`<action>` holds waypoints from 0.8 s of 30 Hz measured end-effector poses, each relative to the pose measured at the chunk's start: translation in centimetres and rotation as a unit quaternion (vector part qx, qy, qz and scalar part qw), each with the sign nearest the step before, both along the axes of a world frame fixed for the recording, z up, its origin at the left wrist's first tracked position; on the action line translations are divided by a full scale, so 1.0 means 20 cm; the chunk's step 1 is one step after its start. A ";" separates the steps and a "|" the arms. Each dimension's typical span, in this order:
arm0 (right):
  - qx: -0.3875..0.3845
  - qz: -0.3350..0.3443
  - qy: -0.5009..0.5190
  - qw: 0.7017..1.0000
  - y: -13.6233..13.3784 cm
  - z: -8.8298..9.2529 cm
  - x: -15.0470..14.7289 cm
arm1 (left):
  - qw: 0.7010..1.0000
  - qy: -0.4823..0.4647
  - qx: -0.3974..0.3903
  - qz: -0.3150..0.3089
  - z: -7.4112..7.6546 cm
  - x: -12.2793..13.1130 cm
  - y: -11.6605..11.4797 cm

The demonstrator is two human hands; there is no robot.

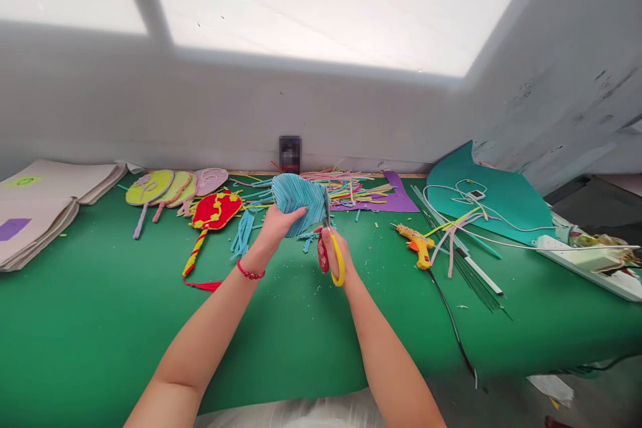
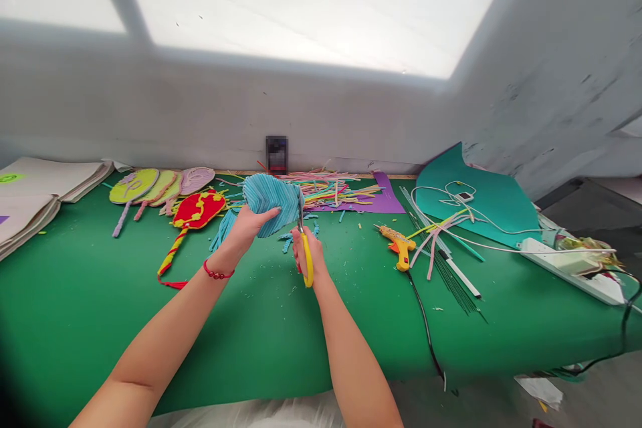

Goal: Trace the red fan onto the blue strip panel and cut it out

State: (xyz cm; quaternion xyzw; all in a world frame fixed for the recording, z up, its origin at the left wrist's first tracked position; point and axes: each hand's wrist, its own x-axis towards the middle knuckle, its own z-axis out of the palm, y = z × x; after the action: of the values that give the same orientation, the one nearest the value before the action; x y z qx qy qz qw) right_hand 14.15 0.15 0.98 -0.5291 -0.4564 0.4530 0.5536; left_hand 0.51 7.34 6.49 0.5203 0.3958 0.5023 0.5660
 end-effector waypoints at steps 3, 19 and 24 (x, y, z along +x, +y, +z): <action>-0.012 -0.006 -0.007 1.000 0.00 0.01 0.00 | 1.000 0.000 0.005 0.000 0.00 0.00 0.00; -0.027 -0.009 0.007 1.000 0.01 0.02 0.01 | 1.000 0.006 0.007 0.009 -0.02 -0.01 0.01; -0.028 -0.014 0.007 0.999 0.00 0.04 0.00 | 1.000 0.000 0.003 0.006 -0.01 0.00 0.01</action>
State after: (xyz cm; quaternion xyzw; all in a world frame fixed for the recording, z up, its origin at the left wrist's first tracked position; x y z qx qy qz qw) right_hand 14.18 0.16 1.70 -0.5477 -0.4319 0.4614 0.5483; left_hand 0.47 7.51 6.26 0.5196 0.3973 0.5069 0.5614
